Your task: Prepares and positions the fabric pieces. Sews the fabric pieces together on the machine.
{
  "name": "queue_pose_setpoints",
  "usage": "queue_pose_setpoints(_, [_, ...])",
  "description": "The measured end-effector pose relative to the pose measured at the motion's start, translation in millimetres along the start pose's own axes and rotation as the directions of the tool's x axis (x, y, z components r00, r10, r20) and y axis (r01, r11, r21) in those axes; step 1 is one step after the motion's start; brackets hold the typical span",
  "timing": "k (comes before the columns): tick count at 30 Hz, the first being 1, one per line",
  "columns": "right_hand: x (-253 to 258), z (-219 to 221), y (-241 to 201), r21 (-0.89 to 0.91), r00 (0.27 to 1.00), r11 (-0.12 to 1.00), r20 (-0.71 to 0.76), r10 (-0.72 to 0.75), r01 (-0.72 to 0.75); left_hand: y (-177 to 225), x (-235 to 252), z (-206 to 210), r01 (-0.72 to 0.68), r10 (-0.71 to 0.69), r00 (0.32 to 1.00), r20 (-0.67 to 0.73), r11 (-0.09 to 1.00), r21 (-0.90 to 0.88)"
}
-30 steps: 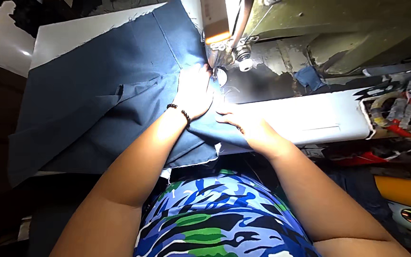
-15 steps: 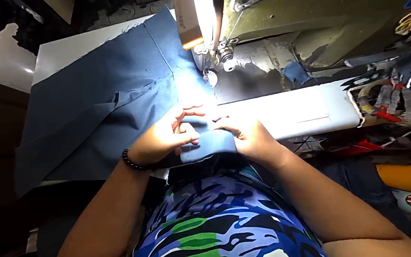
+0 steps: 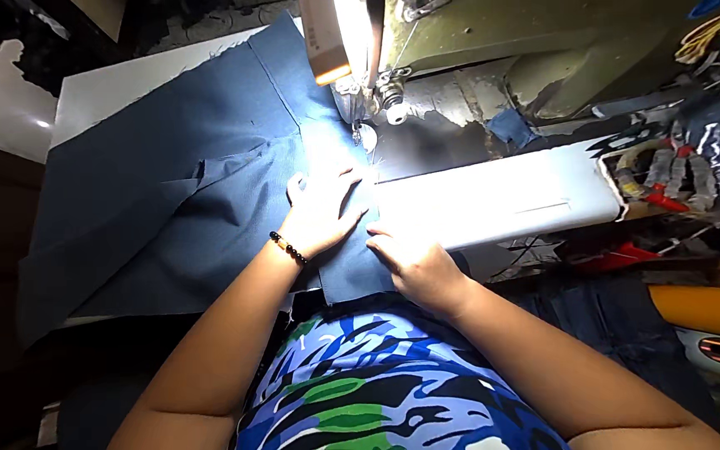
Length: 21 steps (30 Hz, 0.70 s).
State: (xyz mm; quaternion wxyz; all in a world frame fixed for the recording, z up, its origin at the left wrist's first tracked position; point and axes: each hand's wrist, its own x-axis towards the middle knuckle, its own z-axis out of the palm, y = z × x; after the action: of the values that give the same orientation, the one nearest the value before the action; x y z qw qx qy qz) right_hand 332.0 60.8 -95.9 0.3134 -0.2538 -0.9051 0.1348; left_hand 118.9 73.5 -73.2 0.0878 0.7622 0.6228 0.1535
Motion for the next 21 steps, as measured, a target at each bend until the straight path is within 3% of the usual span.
queue_pose_setpoints(14, [8, -3, 18, 0.048, 0.999, 0.999, 0.044, 0.001, -0.003, -13, 20, 3, -0.076, 0.077, 0.996, -0.032, 0.997, 0.033])
queue_pose_setpoints(21, [6, 1, 21, 0.019, 0.999, 0.999, 0.022, 0.049, -0.049, -13, 29, -10, -0.036, 0.026, 0.996, 0.08, 0.992, 0.121])
